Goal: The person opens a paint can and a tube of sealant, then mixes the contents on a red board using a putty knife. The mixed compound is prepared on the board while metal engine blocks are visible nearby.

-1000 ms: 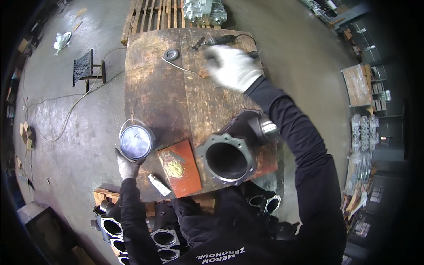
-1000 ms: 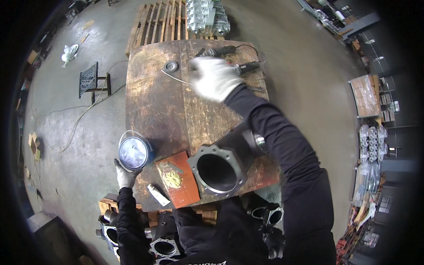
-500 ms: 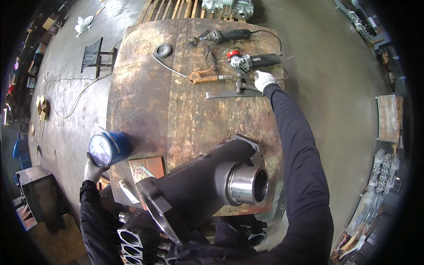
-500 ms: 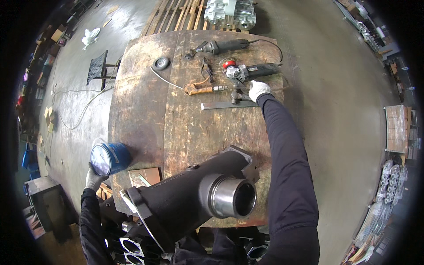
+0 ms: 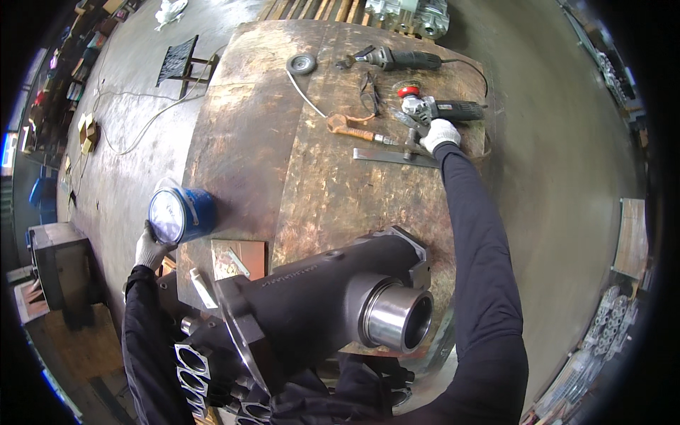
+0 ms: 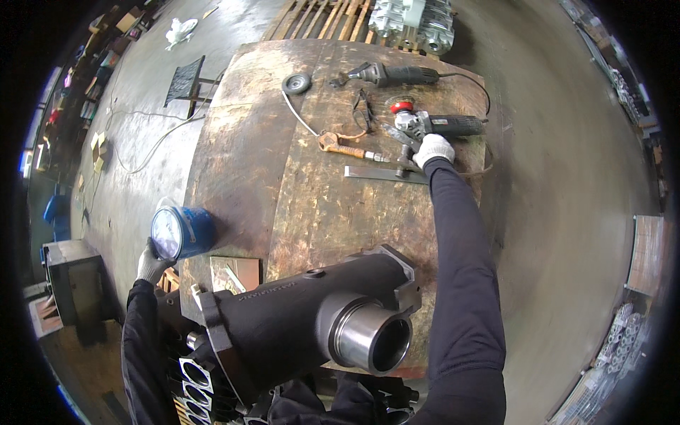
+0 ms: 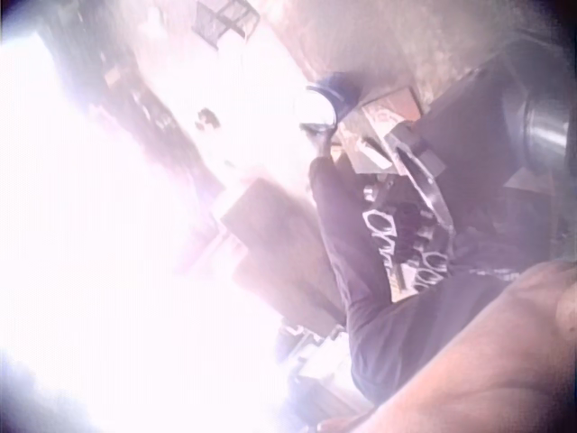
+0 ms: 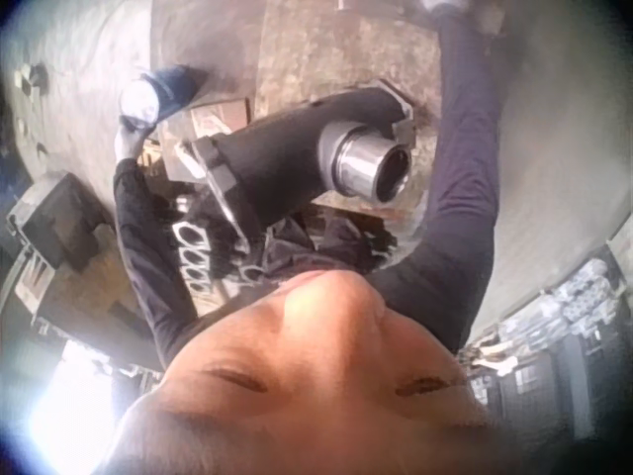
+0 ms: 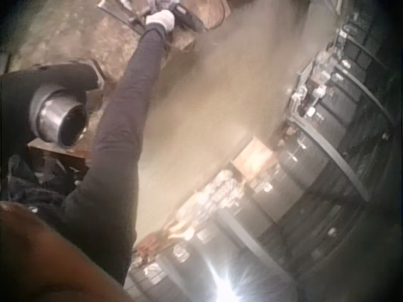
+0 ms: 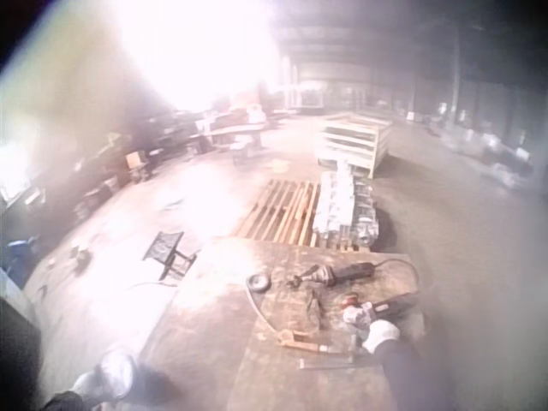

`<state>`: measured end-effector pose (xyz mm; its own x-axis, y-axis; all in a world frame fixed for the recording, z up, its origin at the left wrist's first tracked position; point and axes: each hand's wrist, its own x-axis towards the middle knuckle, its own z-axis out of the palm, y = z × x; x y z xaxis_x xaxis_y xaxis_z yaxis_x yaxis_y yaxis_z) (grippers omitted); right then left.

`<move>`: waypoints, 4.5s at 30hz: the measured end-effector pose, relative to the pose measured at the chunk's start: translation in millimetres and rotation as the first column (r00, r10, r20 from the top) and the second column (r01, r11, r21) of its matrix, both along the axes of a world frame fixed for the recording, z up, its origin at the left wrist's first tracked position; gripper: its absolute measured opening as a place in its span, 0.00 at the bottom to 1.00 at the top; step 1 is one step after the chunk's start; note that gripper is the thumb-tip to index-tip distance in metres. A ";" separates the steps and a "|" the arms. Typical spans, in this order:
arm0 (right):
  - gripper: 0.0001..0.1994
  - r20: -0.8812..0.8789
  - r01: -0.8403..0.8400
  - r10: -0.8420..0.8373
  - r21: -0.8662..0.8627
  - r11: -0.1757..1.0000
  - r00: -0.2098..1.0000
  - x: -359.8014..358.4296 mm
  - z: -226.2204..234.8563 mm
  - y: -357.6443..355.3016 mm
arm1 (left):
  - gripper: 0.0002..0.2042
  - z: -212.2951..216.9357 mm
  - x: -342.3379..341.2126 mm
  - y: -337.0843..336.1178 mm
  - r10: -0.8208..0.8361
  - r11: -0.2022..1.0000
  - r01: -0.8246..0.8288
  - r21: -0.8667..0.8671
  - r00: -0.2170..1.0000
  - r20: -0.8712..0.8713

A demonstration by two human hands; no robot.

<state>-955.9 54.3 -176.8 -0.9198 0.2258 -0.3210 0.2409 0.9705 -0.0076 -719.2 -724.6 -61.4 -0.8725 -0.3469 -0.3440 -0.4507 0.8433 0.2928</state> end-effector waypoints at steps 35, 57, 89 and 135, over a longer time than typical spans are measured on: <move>0.17 -0.157 0.255 -0.468 -0.670 0.697 0.870 289.1 136.6 -621.9 | 0.69 16.9 -16.6 -26.7 -0.431 0.897 0.439 0.048 0.895 -0.116; 0.17 0.435 0.406 -0.587 -0.894 -0.191 0.683 277.6 61.9 -617.3 | 0.72 11.7 -33.5 -22.4 -0.469 0.858 0.487 0.162 0.872 -0.140; 0.11 0.176 0.179 -0.711 -0.981 -0.071 0.681 242.5 64.7 -570.1 | 0.67 48.9 -70.0 -19.2 -0.762 0.647 0.761 -0.047 0.643 -0.075; 0.26 -0.226 0.482 -0.601 -0.416 0.771 0.767 203.3 79.6 -556.0 | 0.20 -29.4 103.0 -52.1 0.387 0.563 -0.141 0.814 0.916 -0.109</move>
<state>-752.6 -501.7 -97.2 -0.7327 0.6593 -0.1688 0.6491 0.6023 -0.4648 -616.2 -776.7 -90.7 -0.8796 -0.2817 -0.3833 -0.4211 0.0863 0.9029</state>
